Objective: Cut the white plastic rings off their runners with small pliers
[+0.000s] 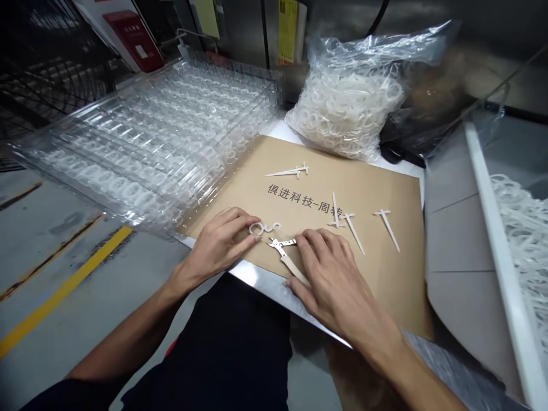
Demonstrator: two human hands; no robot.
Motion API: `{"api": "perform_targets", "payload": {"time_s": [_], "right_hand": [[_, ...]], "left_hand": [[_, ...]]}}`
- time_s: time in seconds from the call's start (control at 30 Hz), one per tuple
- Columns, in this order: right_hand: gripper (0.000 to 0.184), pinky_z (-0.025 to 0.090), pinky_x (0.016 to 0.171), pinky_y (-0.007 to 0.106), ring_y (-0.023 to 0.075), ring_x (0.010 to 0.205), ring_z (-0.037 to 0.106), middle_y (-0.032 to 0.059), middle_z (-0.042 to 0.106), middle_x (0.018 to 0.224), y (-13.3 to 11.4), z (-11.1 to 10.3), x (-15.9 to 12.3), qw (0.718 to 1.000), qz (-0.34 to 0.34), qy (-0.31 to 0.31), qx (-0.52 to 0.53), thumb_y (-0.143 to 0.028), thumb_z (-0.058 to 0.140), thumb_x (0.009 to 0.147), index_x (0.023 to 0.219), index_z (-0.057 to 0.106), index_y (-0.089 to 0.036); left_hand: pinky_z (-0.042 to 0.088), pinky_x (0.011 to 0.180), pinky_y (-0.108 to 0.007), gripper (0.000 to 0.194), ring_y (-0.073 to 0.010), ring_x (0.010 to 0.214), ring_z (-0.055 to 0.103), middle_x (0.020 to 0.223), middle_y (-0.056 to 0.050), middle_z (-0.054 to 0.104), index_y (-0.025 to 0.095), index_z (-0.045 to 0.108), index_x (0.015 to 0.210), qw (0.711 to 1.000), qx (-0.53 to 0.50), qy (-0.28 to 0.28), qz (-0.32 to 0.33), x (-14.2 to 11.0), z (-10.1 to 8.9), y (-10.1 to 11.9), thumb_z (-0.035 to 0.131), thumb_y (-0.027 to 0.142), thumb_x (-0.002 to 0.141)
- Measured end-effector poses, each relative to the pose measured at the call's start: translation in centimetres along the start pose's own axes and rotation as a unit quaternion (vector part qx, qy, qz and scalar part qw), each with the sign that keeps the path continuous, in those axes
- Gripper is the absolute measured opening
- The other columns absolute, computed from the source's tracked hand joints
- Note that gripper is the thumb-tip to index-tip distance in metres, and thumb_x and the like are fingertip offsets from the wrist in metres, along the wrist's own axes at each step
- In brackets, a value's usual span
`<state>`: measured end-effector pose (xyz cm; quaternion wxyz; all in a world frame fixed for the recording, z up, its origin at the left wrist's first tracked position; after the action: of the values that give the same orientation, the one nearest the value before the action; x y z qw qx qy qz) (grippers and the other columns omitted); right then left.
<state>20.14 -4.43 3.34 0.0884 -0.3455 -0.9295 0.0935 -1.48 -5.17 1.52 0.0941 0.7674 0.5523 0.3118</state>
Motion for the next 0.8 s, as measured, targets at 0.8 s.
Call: {"api": "perform_targets", "payload": {"time_s": [0.8], "right_hand": [[0.032, 0.058, 0.078, 0.037, 0.0249, 0.096, 0.069, 0.0094, 0.072, 0.109, -0.2, -0.3, -0.3, 0.885, 0.165, -0.039, 0.434, -0.039, 0.05, 0.106, 0.128, 0.065, -0.021]], "left_hand": [[0.057, 0.07, -0.027, 0.027, -0.0129, 0.079, 0.066, 0.098, -0.007, 0.074, 0.018, 0.074, 0.119, 0.972, -0.185, 0.141, -0.011, 0.8, -0.2, 1.9, 0.078, 0.026, 0.094]]}}
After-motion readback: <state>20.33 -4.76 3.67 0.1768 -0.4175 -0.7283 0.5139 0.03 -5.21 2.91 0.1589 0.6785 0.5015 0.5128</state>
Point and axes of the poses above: each hand's wrist, its own x-axis towards the middle knuckle, its own z-axis out of the palm, y = z × x, the point moved 6 cm from there along x, towards the middle knuckle
